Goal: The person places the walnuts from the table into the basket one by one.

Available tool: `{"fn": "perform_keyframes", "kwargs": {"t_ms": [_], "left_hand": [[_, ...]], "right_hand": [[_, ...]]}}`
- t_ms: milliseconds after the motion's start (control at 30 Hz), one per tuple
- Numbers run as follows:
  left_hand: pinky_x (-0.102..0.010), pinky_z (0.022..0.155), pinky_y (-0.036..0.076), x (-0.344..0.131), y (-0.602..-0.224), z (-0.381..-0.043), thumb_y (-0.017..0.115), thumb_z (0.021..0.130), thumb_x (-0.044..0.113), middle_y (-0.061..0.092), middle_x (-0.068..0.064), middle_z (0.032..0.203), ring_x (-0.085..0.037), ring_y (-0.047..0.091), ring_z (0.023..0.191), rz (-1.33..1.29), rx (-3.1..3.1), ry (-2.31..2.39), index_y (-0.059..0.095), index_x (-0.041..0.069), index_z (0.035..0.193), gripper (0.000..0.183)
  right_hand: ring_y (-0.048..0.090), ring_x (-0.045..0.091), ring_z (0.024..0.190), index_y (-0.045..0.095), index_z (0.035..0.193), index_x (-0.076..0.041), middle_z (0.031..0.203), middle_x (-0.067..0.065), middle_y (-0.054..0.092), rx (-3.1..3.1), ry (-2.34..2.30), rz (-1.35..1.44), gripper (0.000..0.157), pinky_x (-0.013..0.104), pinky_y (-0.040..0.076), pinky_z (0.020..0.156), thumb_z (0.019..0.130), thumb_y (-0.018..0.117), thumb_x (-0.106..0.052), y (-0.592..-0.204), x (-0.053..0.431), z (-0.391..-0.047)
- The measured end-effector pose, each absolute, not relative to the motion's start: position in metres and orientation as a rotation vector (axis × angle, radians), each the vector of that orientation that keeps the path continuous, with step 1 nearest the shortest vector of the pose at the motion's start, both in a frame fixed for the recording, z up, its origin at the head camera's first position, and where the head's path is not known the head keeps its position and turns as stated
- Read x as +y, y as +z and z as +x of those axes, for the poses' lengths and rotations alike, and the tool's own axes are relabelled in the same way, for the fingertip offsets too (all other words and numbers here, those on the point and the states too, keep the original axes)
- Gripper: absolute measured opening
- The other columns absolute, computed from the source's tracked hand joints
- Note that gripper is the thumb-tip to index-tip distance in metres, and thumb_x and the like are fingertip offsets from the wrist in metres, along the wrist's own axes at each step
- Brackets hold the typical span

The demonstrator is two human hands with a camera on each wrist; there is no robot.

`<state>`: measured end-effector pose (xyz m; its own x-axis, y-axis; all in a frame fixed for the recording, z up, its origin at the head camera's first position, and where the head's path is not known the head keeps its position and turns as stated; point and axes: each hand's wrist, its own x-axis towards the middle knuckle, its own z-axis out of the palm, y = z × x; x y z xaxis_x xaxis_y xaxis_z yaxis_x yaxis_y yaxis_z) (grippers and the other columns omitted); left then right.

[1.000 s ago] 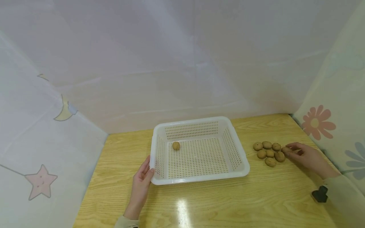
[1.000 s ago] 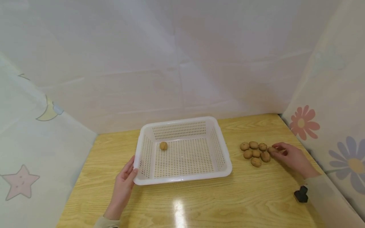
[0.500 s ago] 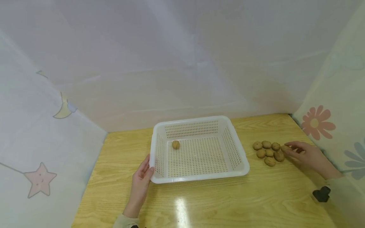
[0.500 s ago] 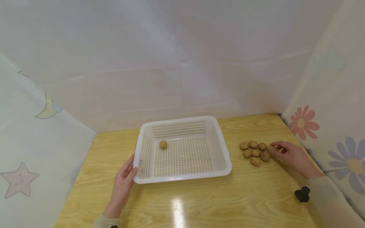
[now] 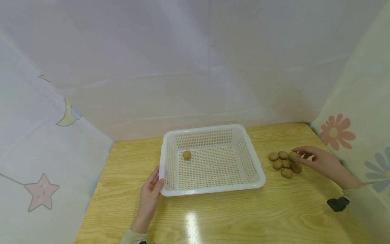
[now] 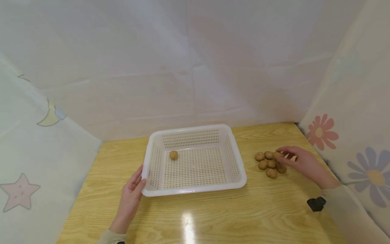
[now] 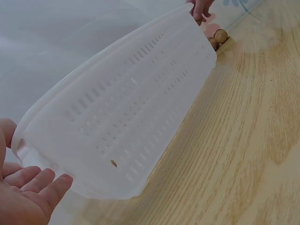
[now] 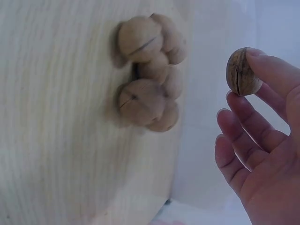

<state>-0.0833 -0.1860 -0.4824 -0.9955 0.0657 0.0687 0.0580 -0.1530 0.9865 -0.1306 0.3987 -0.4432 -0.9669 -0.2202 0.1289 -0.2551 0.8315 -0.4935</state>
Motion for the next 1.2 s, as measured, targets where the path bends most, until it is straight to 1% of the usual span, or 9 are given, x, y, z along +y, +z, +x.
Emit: {"fn": "perform_keyframes", "kwargs": {"t_ms": [167, 300, 400, 567, 667, 800, 933, 1067, 1200], "left_hand": [[-0.038, 0.101, 0.041, -0.186, -0.483, -0.083, 0.052, 0.096, 0.015, 0.036, -0.015, 0.146, -0.032, 0.038, 0.131, 0.130, 2.011, 2.395, 0.030, 0.010, 0.146, 0.055], [-0.038, 0.102, 0.041, -0.187, -0.483, -0.083, 0.052, 0.096, 0.015, 0.036, -0.014, 0.146, -0.033, 0.037, 0.131, 0.124, 2.009, 2.391, 0.030, 0.011, 0.146, 0.055], [-0.039, 0.102, 0.040, -0.187, -0.483, -0.083, 0.052, 0.096, 0.015, 0.036, -0.014, 0.146, -0.034, 0.036, 0.132, 0.123, 2.009, 2.388, 0.030, 0.011, 0.146, 0.055], [-0.039, 0.102, 0.040, -0.187, -0.483, -0.083, 0.052, 0.096, 0.015, 0.036, -0.014, 0.146, -0.034, 0.036, 0.132, 0.120, 1.996, 2.394, 0.029, 0.011, 0.147, 0.055], [-0.039, 0.102, 0.040, -0.187, -0.482, -0.083, 0.052, 0.096, 0.015, 0.035, -0.013, 0.147, -0.033, 0.036, 0.132, 0.115, 1.992, 2.395, 0.028, 0.010, 0.147, 0.056], [-0.039, 0.103, 0.039, -0.186, -0.481, -0.082, 0.053, 0.096, 0.015, 0.035, -0.012, 0.147, -0.033, 0.036, 0.132, 0.105, 1.993, 2.397, 0.028, 0.011, 0.147, 0.057], [-0.038, 0.103, 0.039, -0.186, -0.481, -0.082, 0.053, 0.095, 0.015, 0.035, -0.011, 0.147, -0.032, 0.036, 0.132, 0.092, 1.988, 2.402, 0.029, 0.011, 0.146, 0.057], [-0.037, 0.102, 0.040, -0.186, -0.481, -0.081, 0.054, 0.095, 0.015, 0.035, -0.010, 0.147, -0.031, 0.036, 0.132, 0.089, 1.991, 2.399, 0.030, 0.011, 0.146, 0.057], [-0.037, 0.103, 0.040, -0.186, -0.482, -0.082, 0.053, 0.096, 0.015, 0.034, -0.010, 0.148, -0.031, 0.036, 0.132, 0.099, 2.000, 2.393, 0.030, 0.011, 0.146, 0.056]], "right_hand": [[0.051, 0.000, 0.083, 0.061, 0.120, -0.022, 0.103, -0.006, 0.060, -2.948, 0.818, 0.391, 0.034, 0.020, 0.044, 0.060, 0.088, 0.065, -0.033, -0.429, 0.381, -0.133], [0.052, 0.002, 0.084, 0.060, 0.121, -0.021, 0.103, -0.006, 0.060, -2.973, 0.842, 0.401, 0.035, 0.020, 0.047, 0.061, 0.088, 0.065, -0.033, -0.418, 0.364, -0.138], [0.052, 0.005, 0.085, 0.060, 0.122, -0.019, 0.105, -0.003, 0.060, -2.976, 0.843, 0.476, 0.035, 0.021, 0.048, 0.061, 0.089, 0.064, -0.031, -0.408, 0.349, -0.143], [0.051, 0.003, 0.084, 0.061, 0.120, -0.019, 0.103, -0.007, 0.061, -2.935, 0.833, 0.589, 0.032, 0.021, 0.048, 0.062, 0.090, 0.063, -0.030, -0.400, 0.330, -0.154], [0.052, 0.005, 0.084, 0.061, 0.120, -0.021, 0.104, -0.008, 0.061, -2.946, 0.815, 0.619, 0.033, 0.022, 0.049, 0.063, 0.090, 0.062, -0.036, -0.397, 0.318, -0.161], [0.052, 0.007, 0.087, 0.060, 0.120, -0.025, 0.104, -0.011, 0.060, -2.974, 0.839, 0.642, 0.035, 0.024, 0.049, 0.067, 0.089, 0.060, -0.043, -0.391, 0.299, -0.172], [0.053, 0.006, 0.087, 0.060, 0.119, -0.030, 0.099, -0.015, 0.060, -2.970, 0.868, 0.700, 0.036, 0.024, 0.048, 0.070, 0.087, 0.059, -0.048, -0.384, 0.279, -0.182], [0.054, 0.005, 0.087, 0.060, 0.117, -0.032, 0.097, -0.017, 0.060, -2.948, 0.914, 0.794, 0.034, 0.025, 0.049, 0.070, 0.086, 0.061, -0.048, -0.377, 0.258, -0.191], [0.054, 0.007, 0.085, 0.060, 0.119, -0.029, 0.099, -0.015, 0.060, -2.917, 0.970, 0.910, 0.035, 0.026, 0.050, 0.069, 0.087, 0.063, -0.044, -0.374, 0.238, -0.200]]}}
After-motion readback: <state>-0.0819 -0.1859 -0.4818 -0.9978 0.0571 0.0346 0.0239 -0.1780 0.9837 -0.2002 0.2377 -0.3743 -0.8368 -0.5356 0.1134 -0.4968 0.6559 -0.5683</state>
